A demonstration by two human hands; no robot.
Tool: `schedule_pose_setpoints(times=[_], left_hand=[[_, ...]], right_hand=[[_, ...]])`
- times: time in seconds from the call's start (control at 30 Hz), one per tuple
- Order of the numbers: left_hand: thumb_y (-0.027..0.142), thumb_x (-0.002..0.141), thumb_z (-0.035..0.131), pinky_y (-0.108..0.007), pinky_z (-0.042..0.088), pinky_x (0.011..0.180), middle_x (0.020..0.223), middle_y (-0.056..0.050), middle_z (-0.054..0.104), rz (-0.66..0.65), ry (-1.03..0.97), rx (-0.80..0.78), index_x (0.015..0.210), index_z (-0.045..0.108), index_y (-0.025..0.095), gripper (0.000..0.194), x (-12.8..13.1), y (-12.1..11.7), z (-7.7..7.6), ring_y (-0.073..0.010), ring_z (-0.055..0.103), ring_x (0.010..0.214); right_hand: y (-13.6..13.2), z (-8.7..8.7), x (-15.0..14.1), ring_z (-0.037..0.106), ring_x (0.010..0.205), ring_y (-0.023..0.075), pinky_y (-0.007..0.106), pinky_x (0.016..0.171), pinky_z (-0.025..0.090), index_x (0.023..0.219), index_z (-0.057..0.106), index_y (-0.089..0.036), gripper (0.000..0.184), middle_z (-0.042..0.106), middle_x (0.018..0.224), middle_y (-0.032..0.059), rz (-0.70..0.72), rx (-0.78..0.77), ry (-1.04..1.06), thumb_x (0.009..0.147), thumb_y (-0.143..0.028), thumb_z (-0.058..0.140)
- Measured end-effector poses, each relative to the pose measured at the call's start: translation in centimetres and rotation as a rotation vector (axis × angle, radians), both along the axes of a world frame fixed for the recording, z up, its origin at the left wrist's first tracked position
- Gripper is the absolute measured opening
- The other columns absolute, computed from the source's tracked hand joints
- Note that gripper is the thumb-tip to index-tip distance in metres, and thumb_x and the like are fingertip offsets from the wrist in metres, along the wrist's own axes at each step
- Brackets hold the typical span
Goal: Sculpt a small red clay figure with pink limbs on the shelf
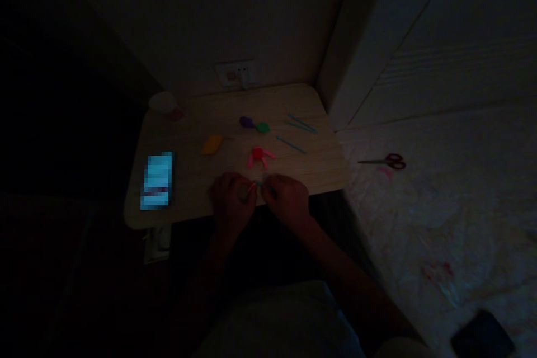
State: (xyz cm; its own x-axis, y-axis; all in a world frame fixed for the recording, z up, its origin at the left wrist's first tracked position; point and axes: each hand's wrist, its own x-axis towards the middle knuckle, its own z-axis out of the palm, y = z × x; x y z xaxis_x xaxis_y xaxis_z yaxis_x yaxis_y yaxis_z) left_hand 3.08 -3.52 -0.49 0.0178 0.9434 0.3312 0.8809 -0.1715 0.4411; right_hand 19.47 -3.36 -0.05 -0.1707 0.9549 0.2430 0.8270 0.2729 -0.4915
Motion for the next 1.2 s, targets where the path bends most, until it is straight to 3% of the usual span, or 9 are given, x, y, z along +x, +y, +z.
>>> schedule_pose_setpoints(times=[0.17,0.3,0.5,0.73,0.9,1.2], left_hand=[[0.029,0.086,0.074,-0.047,0.041,0.094,0.107,-0.008,0.068,0.0,0.008,-0.003,0.09,0.067,0.024,0.009,0.0,-0.1,0.0,-0.0309,0.06,0.107],[0.031,0.088,0.072,-0.047,0.041,0.094,0.106,-0.008,0.068,0.0,0.005,0.0,0.089,0.067,0.024,0.009,0.0,-0.1,0.0,-0.0308,0.06,0.106],[0.032,0.09,0.069,-0.047,0.04,0.095,0.107,-0.008,0.068,0.0,0.012,-0.004,0.091,0.067,0.024,0.008,-0.1,-0.1,0.0,-0.0306,0.059,0.107],[0.031,0.09,0.068,-0.048,0.04,0.098,0.105,-0.009,0.067,-0.005,0.007,0.007,0.09,0.066,0.023,0.009,-0.2,-0.4,-0.2,-0.0309,0.06,0.107],[0.027,0.088,0.069,-0.048,0.04,0.098,0.105,-0.009,0.067,-0.009,0.007,0.008,0.087,0.065,0.023,0.005,-0.3,-0.4,-0.2,-0.0303,0.06,0.106],[0.031,0.091,0.068,-0.047,0.041,0.096,0.103,-0.009,0.067,-0.007,0.03,0.032,0.086,0.065,0.023,0.01,-0.2,-0.4,-0.2,-0.03,0.06,0.104]], right_hand=[[-0.1,-0.4,0.2,0.064,0.074,0.0201,0.029,0.064,0.037,0.082,0.07,-0.021,0.02,0.071,0.08,0.0059,0.04,0.025,-0.07,0.098,-0.03,0.062],[-0.3,-0.7,0.7,0.066,0.079,0.0214,0.03,0.069,0.042,0.085,0.069,-0.02,0.02,0.072,0.084,0.0071,0.079,0.045,-0.01,0.1,-0.029,0.059],[-0.4,-0.4,0.6,0.068,0.075,0.0195,0.029,0.069,0.044,0.084,0.069,-0.021,0.021,0.075,0.084,0.0055,0.016,-0.012,0.157,0.098,-0.03,0.058],[-0.1,0.4,-0.1,0.07,0.076,0.0213,0.029,0.065,0.04,0.085,0.074,-0.022,0.019,0.078,0.084,0.0042,-0.039,-0.104,0.065,0.096,-0.033,0.063],[-0.2,-0.1,0.1,0.07,0.086,0.0223,0.029,0.072,0.045,0.092,0.076,-0.022,0.015,0.078,0.092,0.0061,0.035,-0.058,0.031,0.097,-0.031,0.064],[-0.5,-0.3,0.5,0.066,0.078,0.0191,0.028,0.069,0.043,0.086,0.076,-0.021,0.026,0.072,0.084,0.0062,0.052,0.017,0.016,0.102,-0.032,0.059]])
